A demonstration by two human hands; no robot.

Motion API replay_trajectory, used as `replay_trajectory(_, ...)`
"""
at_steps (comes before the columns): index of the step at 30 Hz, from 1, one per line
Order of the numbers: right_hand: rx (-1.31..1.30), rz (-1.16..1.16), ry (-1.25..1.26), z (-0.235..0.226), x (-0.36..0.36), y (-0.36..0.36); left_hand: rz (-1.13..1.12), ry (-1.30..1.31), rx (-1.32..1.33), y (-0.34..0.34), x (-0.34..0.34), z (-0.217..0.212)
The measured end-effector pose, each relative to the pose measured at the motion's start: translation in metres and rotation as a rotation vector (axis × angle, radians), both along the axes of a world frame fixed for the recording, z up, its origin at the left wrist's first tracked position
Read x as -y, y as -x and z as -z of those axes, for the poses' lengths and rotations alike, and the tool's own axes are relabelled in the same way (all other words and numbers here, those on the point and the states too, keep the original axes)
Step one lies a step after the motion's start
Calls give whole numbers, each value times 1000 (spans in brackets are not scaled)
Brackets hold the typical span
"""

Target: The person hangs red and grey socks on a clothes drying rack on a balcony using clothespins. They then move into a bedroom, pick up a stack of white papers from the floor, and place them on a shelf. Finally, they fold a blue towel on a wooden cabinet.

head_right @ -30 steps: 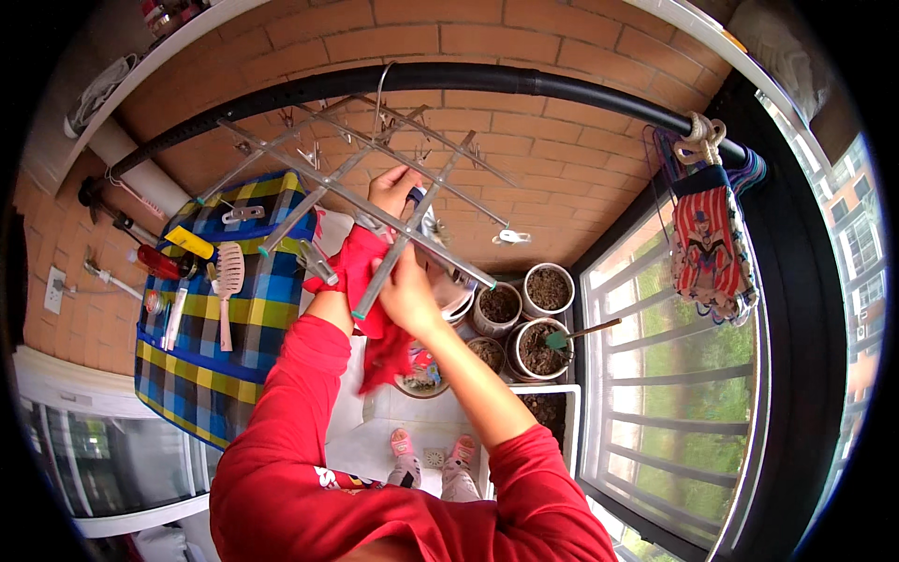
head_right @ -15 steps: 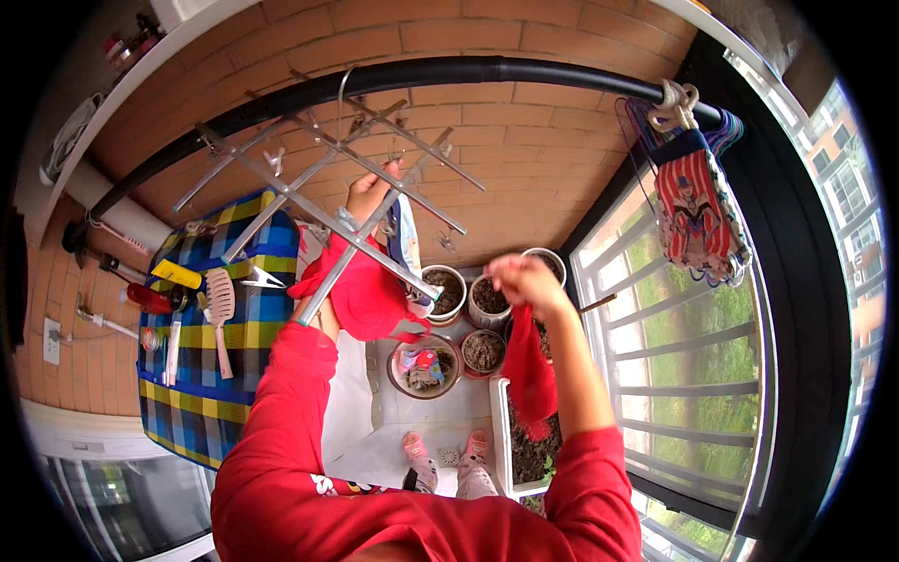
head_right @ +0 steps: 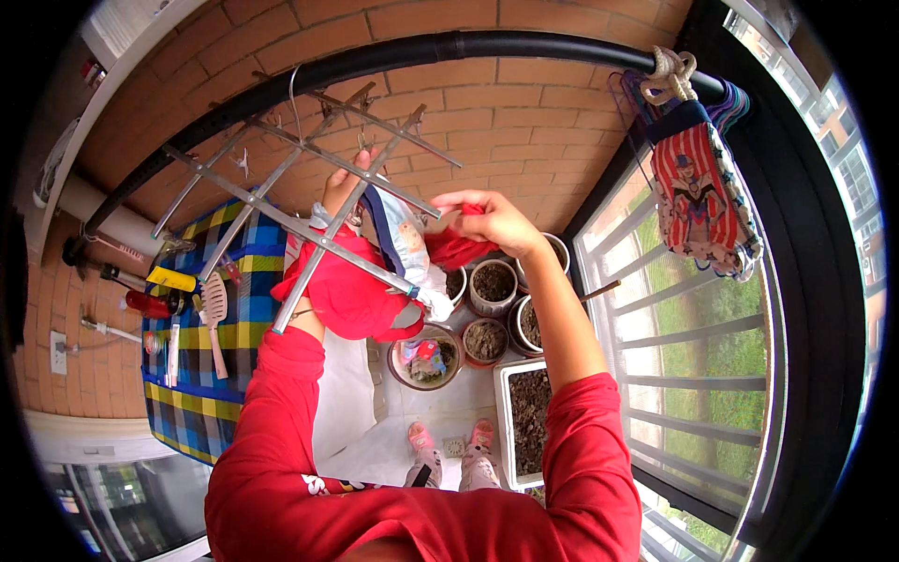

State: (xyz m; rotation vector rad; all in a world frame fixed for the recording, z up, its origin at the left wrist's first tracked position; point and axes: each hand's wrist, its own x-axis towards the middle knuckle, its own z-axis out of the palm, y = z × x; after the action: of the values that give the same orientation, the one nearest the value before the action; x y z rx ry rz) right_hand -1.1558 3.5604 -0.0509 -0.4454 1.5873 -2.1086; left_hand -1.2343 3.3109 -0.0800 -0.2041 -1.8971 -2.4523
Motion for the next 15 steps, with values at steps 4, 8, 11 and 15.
replay_trajectory(4, -165, -114, -175, -20, 14, -10, 32, -11, 71, 3, 4, 4)
replay_trajectory(8, -277, -66, -294, -27, 26, -17, 261, -215, 62, -3, 3, 7)
replay_trajectory(11, -455, 110, -415, -23, 25, -22, 636, -483, 236, -15, -1, 12)
replay_trajectory(15, -415, 339, -439, -14, 18, -26, 794, -295, 7, -41, -12, 24)
